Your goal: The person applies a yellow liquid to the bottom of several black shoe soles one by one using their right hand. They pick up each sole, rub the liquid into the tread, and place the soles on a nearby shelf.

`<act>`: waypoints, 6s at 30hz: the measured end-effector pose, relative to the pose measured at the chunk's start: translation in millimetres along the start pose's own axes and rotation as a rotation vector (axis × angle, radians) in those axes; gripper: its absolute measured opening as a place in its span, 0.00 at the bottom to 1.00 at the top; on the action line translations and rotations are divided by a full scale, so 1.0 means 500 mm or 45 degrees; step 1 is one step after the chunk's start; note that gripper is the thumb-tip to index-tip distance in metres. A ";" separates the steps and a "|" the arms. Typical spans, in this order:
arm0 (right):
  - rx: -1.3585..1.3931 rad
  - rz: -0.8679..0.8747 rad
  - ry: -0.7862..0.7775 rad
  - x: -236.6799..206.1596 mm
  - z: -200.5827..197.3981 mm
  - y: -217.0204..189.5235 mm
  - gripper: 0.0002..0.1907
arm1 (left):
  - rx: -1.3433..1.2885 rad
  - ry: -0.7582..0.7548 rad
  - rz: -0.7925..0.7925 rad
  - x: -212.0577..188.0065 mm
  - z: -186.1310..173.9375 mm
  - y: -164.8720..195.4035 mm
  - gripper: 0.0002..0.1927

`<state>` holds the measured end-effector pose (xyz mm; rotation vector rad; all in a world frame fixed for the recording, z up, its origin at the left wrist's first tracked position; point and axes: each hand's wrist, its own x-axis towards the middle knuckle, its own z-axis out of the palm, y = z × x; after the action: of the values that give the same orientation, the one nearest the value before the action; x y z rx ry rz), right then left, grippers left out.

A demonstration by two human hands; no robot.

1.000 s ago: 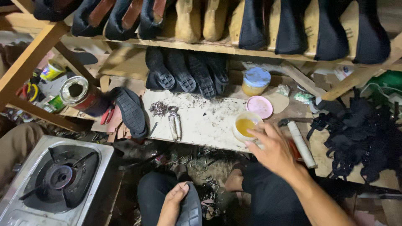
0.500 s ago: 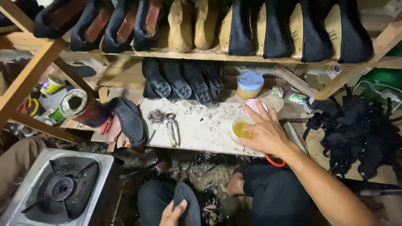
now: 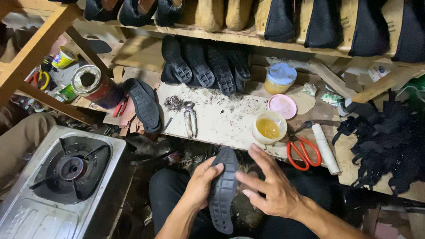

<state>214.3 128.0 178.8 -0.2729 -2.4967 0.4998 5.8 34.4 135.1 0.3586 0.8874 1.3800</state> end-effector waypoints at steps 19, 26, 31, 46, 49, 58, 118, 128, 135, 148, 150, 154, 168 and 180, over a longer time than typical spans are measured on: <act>0.569 0.413 -0.002 -0.064 0.052 0.007 0.19 | -0.098 0.119 0.200 0.036 -0.001 -0.047 0.17; 0.822 0.741 0.231 -0.057 0.092 0.001 0.29 | -0.143 0.078 0.196 0.049 0.007 -0.048 0.14; 0.772 0.842 0.163 -0.040 0.071 0.017 0.25 | 0.048 -0.115 -0.006 0.014 -0.020 -0.043 0.18; -0.265 -0.058 0.124 -0.004 0.028 0.018 0.19 | -0.032 -0.065 0.042 0.025 -0.043 -0.051 0.17; -0.255 -0.125 0.045 -0.008 0.032 0.021 0.18 | -0.159 -0.057 0.056 0.024 -0.047 -0.038 0.17; -0.448 0.348 -0.048 0.058 -0.048 0.173 0.19 | 0.183 -0.038 0.086 -0.001 -0.089 -0.062 0.21; 1.426 0.921 0.408 -0.015 0.023 0.048 0.42 | -0.392 -0.414 0.335 -0.015 -0.080 -0.099 0.21; 0.438 0.753 -0.224 0.052 -0.020 0.036 0.28 | 0.346 -0.435 -0.008 0.016 -0.067 -0.132 0.38; -0.627 0.437 -0.172 0.112 -0.056 0.184 0.30 | 0.169 -0.158 0.124 0.030 -0.059 -0.119 0.28; -0.241 0.476 -0.083 0.044 -0.078 0.158 0.09 | 0.021 -0.095 0.068 0.022 -0.060 -0.063 0.31; -0.026 0.394 0.001 0.019 -0.055 0.109 0.10 | -0.014 -0.134 0.078 0.027 -0.048 -0.056 0.31; -0.090 0.087 -0.035 -0.008 0.005 0.037 0.26 | -0.031 -0.165 0.073 0.028 -0.023 -0.042 0.32; -0.316 0.081 0.063 -0.001 0.021 0.051 0.29 | 0.071 -0.302 0.195 0.016 -0.014 -0.049 0.29; 0.852 0.921 -0.002 -0.052 0.065 0.038 0.24 | 0.095 -0.136 0.182 0.035 -0.029 -0.056 0.26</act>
<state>218.4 128.3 133.2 -0.8908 -2.0131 1.5612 13.6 41.3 100.7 0.5565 0.8393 1.4469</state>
